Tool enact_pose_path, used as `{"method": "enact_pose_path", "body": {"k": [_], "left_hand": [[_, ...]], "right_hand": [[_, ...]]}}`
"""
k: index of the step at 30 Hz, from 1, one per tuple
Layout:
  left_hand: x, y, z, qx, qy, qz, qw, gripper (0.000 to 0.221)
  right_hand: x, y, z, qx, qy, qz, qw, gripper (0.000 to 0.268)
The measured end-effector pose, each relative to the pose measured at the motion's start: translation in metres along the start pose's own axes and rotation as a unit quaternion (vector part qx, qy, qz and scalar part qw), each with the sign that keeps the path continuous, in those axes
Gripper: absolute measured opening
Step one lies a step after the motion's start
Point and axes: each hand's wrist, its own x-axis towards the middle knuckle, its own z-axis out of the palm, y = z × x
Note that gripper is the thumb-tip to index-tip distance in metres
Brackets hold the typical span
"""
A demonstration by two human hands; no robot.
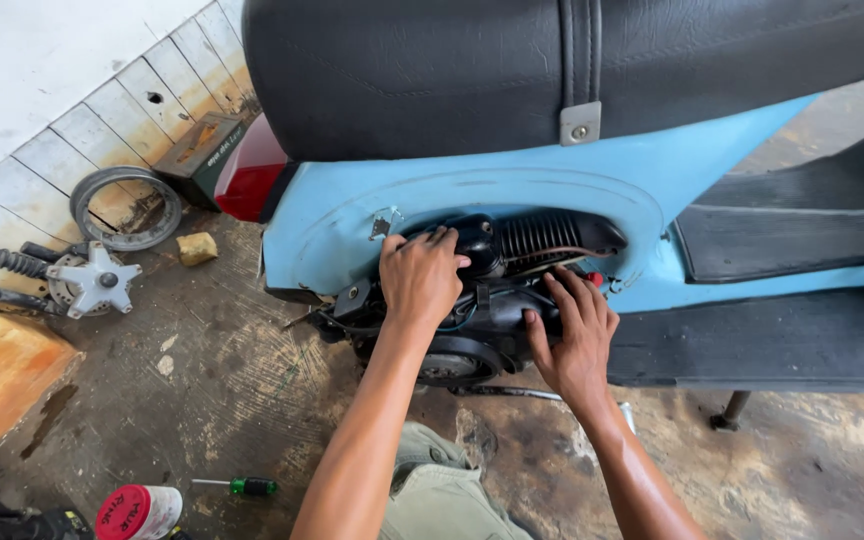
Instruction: Repairing a scooter engine by connecting a fuel line and tightening screws with a screwdriver
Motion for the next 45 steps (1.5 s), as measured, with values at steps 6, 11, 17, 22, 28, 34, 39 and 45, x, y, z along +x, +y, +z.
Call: {"method": "enact_pose_path", "body": {"k": [6,11,17,22,28,34,39,45], "left_hand": [[-0.002,0.001,0.0,0.011,0.025,0.033,0.999,0.035],[-0.009,0.001,-0.008,0.001,0.02,0.029,0.999,0.038],[-0.023,0.002,-0.048,-0.105,0.003,0.007,0.994,0.039],[-0.059,-0.022,-0.078,-0.146,0.058,-0.048,0.986,0.036],[-0.099,-0.051,-0.088,-0.222,0.139,-0.214,0.941,0.025],[-0.147,-0.096,-0.117,-0.141,0.132,-0.216,0.957,0.021],[-0.213,-0.137,-0.17,-0.013,-0.049,-0.24,0.969,0.033],[-0.313,-0.179,-0.249,0.112,-0.104,-0.356,0.922,0.026]], "right_hand": [[-0.002,0.0,0.001,-0.005,0.001,0.002,1.0,0.049],[-0.005,0.001,0.003,-0.004,0.0,0.002,1.0,0.05],[0.003,0.006,-0.005,0.012,-0.025,0.004,1.0,0.051],[0.02,0.01,-0.007,0.029,-0.046,0.005,0.999,0.042],[0.051,-0.044,-0.019,0.08,-0.044,-0.055,0.994,0.029],[0.05,-0.098,-0.01,0.252,-0.102,-0.09,0.958,0.025],[0.061,-0.168,0.011,0.349,-0.22,-0.155,0.898,0.024],[0.069,-0.321,-0.006,0.378,-0.359,-0.373,0.768,0.022]]}}
